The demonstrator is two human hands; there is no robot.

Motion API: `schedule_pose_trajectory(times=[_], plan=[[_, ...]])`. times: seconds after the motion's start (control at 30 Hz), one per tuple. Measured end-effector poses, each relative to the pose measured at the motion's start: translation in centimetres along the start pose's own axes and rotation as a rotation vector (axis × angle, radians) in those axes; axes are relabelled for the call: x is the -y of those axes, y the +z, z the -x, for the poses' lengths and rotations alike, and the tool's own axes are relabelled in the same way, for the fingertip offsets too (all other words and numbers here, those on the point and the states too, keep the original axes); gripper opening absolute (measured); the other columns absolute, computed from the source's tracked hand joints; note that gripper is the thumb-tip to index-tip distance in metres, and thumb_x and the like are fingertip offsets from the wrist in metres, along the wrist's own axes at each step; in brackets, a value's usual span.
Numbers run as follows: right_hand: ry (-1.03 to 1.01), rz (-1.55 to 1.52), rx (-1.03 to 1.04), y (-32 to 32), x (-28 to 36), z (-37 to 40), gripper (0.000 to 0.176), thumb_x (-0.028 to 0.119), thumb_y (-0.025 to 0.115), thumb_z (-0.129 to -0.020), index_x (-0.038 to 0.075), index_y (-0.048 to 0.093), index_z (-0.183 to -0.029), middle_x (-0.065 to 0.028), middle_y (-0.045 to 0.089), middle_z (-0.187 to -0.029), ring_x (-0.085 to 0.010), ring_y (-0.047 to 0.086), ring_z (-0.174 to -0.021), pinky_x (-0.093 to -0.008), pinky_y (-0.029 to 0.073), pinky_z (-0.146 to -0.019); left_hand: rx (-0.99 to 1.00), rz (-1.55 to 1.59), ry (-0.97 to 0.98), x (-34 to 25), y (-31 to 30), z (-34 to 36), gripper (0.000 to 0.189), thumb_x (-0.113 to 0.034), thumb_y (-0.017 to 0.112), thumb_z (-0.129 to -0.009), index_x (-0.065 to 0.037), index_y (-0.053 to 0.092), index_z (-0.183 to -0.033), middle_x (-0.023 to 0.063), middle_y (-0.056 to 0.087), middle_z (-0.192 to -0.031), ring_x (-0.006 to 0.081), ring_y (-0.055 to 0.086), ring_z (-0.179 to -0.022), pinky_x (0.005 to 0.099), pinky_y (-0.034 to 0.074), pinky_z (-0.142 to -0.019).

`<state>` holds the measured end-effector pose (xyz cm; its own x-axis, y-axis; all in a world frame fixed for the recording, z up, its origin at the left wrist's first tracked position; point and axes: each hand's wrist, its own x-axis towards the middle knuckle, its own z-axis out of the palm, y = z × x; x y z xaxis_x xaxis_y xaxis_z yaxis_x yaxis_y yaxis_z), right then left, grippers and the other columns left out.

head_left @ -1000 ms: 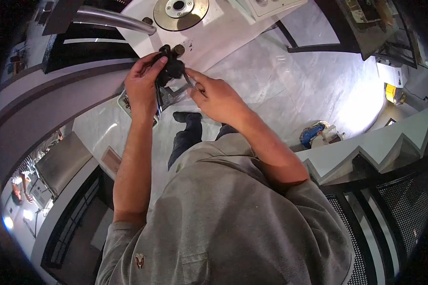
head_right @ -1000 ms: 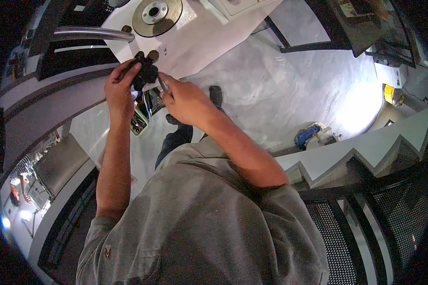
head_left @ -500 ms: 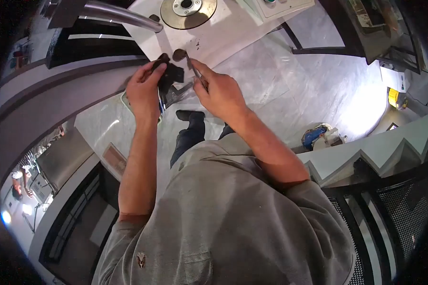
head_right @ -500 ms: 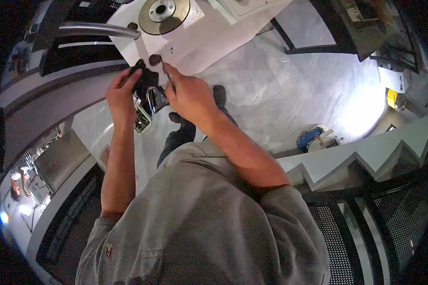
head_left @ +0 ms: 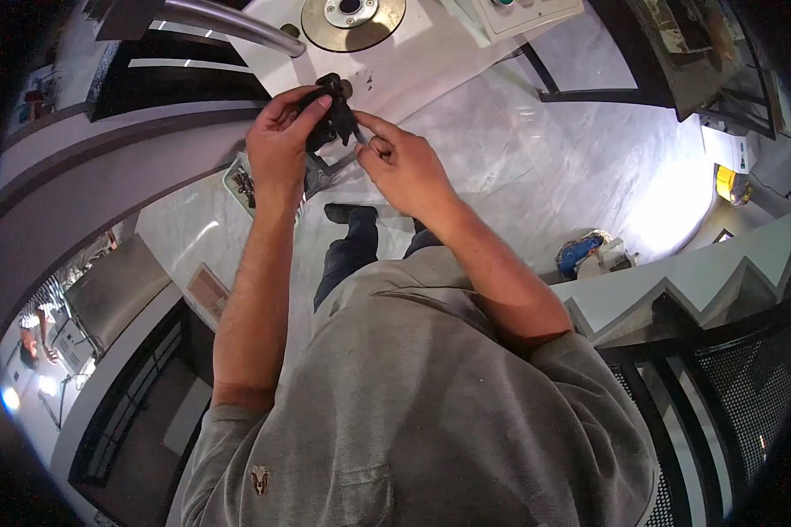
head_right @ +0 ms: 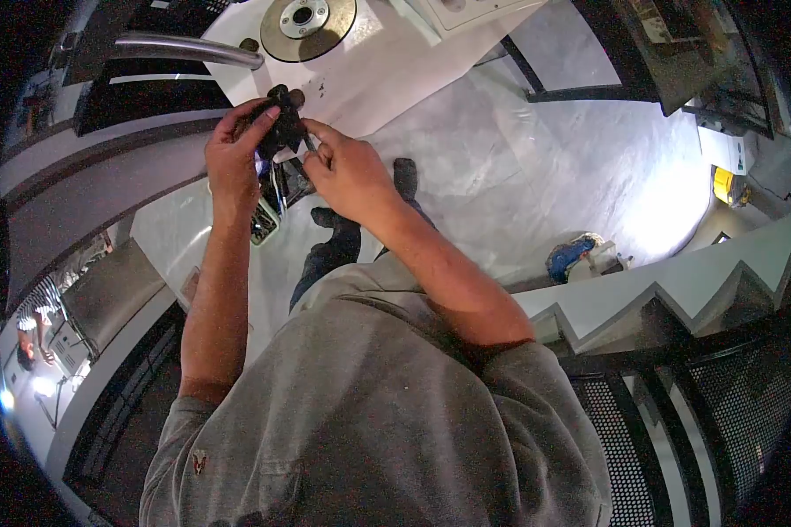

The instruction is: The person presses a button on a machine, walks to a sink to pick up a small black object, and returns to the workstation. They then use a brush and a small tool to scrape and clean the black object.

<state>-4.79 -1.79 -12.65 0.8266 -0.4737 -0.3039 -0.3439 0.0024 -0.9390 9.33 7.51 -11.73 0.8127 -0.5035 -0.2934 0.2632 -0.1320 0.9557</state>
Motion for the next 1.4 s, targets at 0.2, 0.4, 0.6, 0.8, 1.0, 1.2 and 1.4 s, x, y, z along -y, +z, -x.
schedule_pose_trajectory(times=[0.2, 0.4, 0.6, 0.8, 1.0, 1.2, 1.4], plan=[[0.063, -0.053, 0.155, -2.7, 0.8, 1.5, 0.044, 0.013, 0.058, -0.089, 0.009, 0.055, -0.133, -0.0054, 0.047, -0.059, -0.0123, 0.041, -0.053, -0.0251, 0.039, -0.055, -0.073, -0.044, 0.129, -0.3, 0.1, 0.3, 0.022, 0.001, 0.071, -0.084, 0.003, 0.066, -0.106, 0.0089, 0.069, -0.099, 0.0106, 0.064, -0.088, 0.0208, 0.049, -0.081], [-0.129, 0.096, -0.306, 0.3, -1.6, 1.6, 0.046, 0.018, 0.055, -0.089, 0.01, 0.051, -0.135, -0.0178, 0.063, -0.07, -0.0387, 0.063, -0.066, -0.0459, 0.05, -0.063, -0.043, -0.551, 0.381, 0.1, 0.6, 0.0, 0.02, -0.003, 0.073, -0.081, -0.003, 0.072, -0.101, 0.0065, 0.07, -0.099, 0.0109, 0.064, -0.091, 0.0237, 0.048, -0.082], [-0.169, 0.19, -0.251, 2.5, -3.0, 0.0, 0.051, 0.018, 0.058, -0.089, 0.013, 0.048, -0.138, -0.0196, 0.062, -0.069, -0.0375, 0.062, -0.064, -0.0459, 0.049, -0.061, 0.171, -0.471, 0.234, -0.2, -0.5, -1.5, 0.022, -0.006, 0.073, -0.08, -0.004, 0.074, -0.102, 0.006, 0.071, -0.1, 0.0101, 0.065, -0.087, 0.0221, 0.049, -0.077], [-0.128, 0.136, -0.214, 2.2, -2.7, 0.0, 0.048, 0.018, 0.059, -0.089, 0.017, 0.051, -0.137, -0.0158, 0.058, -0.063, -0.0338, 0.059, -0.057, -0.0418, 0.047, -0.057, 0.113, -0.505, 0.11, -0.9, -0.6, -1.0, 0.021, -0.007, 0.074, -0.081, -0.002, 0.074, -0.101, 0.0066, 0.072, -0.099, 0.0119, 0.065, -0.088, 0.025, 0.05, -0.081], [-0.129, 0.186, -0.168, 1.1, -2.7, 0.0, 0.048, 0.018, 0.058, -0.088, 0.018, 0.052, -0.136, -0.0167, 0.059, -0.063, -0.0361, 0.061, -0.06, -0.0431, 0.047, -0.058, 0.112, -0.522, 0.079, -1.1, -0.7, -1.4, 0.018, -0.004, 0.074, -0.08, -0.002, 0.074, -0.098, 0.0033, 0.071, -0.083, 0.0053, 0.06, -0.072, 0.0194, 0.047, -0.067], [-0.17, 0.265, -0.139, 0.2, -2.4, -0.4, 0.047, 0.02, 0.056, -0.088, 0.017, 0.052, -0.135, -0.0182, 0.06, -0.065, -0.0384, 0.061, -0.062, -0.0466, 0.047, -0.059, 0.129, -0.541, 0.083, -0.7, -1.1, -1.9, 0.018, -0.004, 0.074, -0.08, -0.002, 0.074, -0.098, -0.0007, 0.068, -0.076, 0.0035, 0.056, -0.068, 0.0177, 0.043, -0.063], [-0.179, 0.32, -0.129, -0.1, -1.9, -0.8, 0.046, 0.019, 0.055, -0.088, 0.015, 0.052, -0.134, -0.0199, 0.063, -0.068, -0.0401, 0.063, -0.066, -0.0495, 0.049, -0.062, 0.137, -0.503, 0.096, -0.8, -0.8, -2.1, 0.018, -0.003, 0.074, -0.08, -0.002, 0.073, -0.099, -0.0005, 0.068, -0.077, 0.0032, 0.056, -0.068, 0.0177, 0.043, -0.063]])
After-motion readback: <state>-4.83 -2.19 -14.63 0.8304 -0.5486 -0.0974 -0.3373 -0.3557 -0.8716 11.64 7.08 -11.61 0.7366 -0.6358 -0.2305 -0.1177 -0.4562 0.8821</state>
